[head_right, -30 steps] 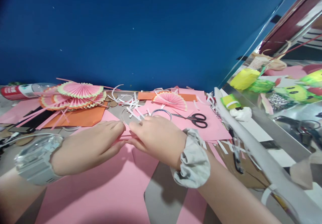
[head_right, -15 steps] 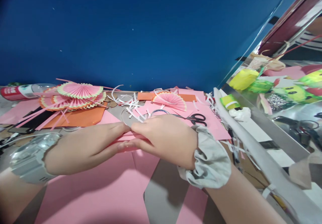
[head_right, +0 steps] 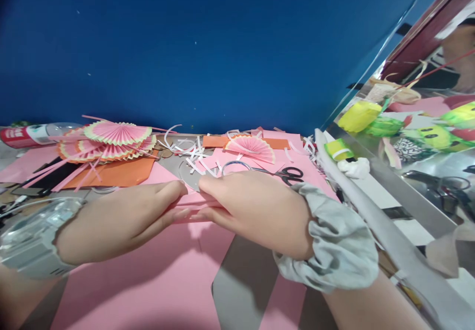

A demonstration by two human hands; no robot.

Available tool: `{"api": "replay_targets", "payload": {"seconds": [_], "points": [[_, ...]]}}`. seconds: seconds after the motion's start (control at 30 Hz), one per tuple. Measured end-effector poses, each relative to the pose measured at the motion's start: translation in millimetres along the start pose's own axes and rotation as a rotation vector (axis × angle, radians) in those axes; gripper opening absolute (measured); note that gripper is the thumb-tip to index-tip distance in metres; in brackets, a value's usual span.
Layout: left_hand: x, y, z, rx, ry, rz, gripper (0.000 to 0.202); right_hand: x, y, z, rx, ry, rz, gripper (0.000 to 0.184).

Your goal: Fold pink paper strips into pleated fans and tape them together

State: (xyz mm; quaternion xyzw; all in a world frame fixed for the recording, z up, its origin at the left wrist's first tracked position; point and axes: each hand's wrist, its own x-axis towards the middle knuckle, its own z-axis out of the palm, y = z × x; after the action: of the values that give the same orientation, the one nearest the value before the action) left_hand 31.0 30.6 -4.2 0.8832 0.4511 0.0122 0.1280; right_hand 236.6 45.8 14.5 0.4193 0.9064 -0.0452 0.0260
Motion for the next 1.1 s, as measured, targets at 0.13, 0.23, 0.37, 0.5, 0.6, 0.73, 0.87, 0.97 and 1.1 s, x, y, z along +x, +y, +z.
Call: {"api": "replay_targets", "payload": {"seconds": [0.13, 0.23, 0.37, 0.5, 0.6, 0.73, 0.87, 0.97, 1.1], "points": [[0.1, 1.1, 1.0, 0.072, -0.004, 0.010, 0.034, -0.3, -1.8, 1.0, -0.015, -0.009, -0.010, 0.026], [0.3, 1.1, -0.6, 0.118, 0.020, 0.038, 0.033, -0.8, -2.6, 2.6, -0.012, -0.005, -0.025, 0.028], [-1.2, 0.7, -3.8, 0.141, 0.065, 0.034, 0.037, -2.4, -1.2, 0.2, 0.003, 0.004, -0.015, 0.035], [-4.5, 1.7, -4.6, 0.152, 0.041, 0.024, 0.039, -3.5, 1.9, -3.4, 0.040, -0.010, -0.039, 0.036], [-5.8, 2.3, -3.6, 0.198, 0.013, 0.034, 0.038, -3.8, 3.5, -3.7, 0.048, -0.020, -0.038, 0.032], [-5.7, 1.1, -2.7, 0.199, 0.029, 0.053, 0.038, -4.9, 4.0, -3.6, 0.034, -0.030, -0.029, 0.031], [-7.2, -0.7, -1.7, 0.188, 0.015, 0.048, 0.035, -6.4, 3.7, -4.4, 0.030, -0.035, -0.040, 0.033], [-8.6, -1.2, -1.6, 0.168, -0.019, 0.014, 0.034, -7.3, 2.9, -5.3, 0.040, -0.063, -0.045, 0.038], [-7.0, 0.2, -5.0, 0.079, -0.071, 0.002, 0.043, -8.6, 0.6, -6.4, 0.058, -0.099, -0.054, 0.045]]}}
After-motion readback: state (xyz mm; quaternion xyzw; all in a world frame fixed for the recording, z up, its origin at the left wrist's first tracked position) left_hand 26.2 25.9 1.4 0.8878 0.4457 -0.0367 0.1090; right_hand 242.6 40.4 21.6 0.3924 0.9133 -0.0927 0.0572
